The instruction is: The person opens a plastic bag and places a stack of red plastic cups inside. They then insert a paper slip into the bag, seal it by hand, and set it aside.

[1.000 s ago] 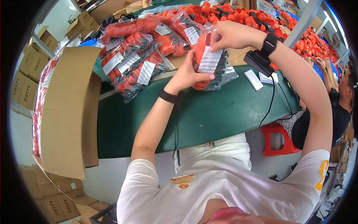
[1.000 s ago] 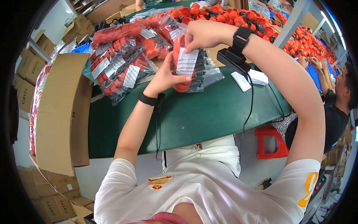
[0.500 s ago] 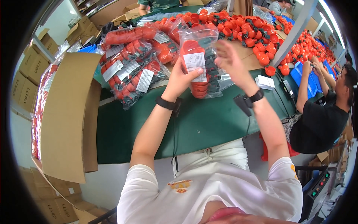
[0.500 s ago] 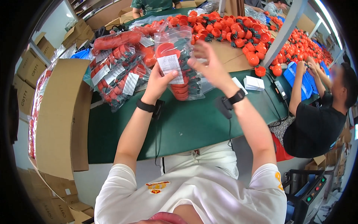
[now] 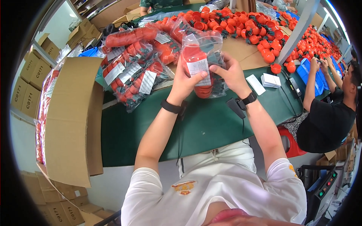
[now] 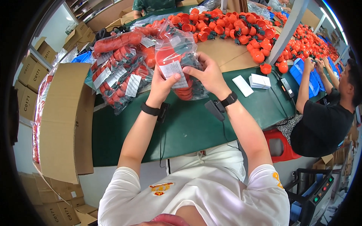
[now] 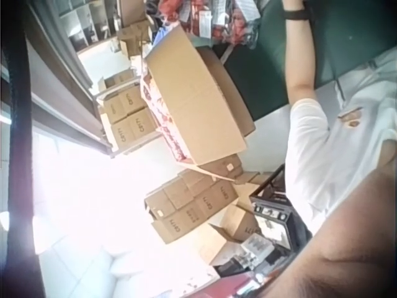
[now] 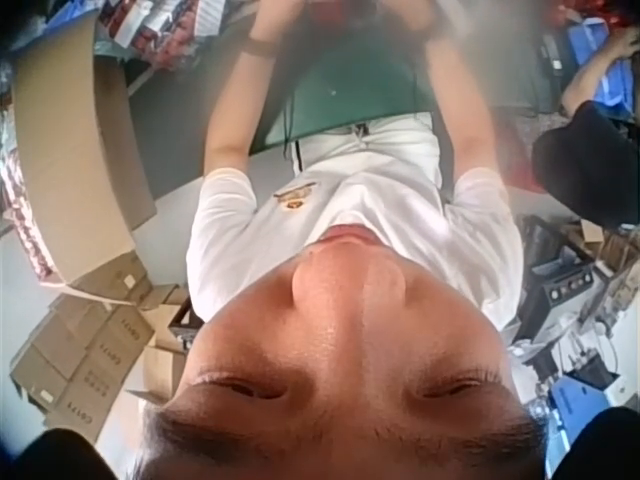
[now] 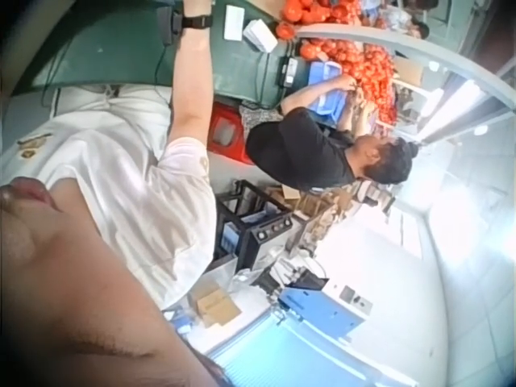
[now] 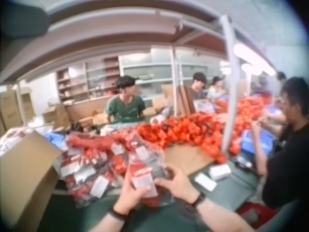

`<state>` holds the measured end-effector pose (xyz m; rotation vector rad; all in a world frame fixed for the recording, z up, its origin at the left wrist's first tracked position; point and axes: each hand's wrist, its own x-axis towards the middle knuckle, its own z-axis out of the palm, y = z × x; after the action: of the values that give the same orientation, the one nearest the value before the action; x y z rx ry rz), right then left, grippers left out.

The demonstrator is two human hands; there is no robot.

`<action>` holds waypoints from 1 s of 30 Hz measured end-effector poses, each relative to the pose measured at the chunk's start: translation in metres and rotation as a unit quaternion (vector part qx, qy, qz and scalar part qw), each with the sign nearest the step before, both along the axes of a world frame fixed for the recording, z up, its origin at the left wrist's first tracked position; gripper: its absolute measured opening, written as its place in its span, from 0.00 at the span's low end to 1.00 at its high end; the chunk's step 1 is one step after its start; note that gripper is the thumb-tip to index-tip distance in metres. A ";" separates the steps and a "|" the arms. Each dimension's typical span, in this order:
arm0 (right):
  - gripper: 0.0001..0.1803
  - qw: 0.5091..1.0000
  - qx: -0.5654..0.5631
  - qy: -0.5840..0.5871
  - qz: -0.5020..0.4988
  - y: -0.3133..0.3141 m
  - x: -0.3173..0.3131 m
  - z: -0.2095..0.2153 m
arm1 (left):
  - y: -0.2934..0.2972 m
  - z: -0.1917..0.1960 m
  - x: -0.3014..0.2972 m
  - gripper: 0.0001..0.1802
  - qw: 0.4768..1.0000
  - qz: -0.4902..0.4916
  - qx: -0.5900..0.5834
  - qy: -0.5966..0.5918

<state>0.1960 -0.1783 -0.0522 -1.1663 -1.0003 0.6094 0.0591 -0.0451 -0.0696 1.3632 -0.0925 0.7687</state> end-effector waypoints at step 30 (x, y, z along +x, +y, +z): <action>0.22 0.952 0.028 -0.305 0.000 -0.002 0.033 0.061 | -0.006 0.000 0.003 0.44 0.996 0.060 0.070 0.001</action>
<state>0.2291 -0.1799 0.0089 -1.3355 -1.5283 0.2096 0.0617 -0.0509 -0.0695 1.5134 -0.0643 0.8741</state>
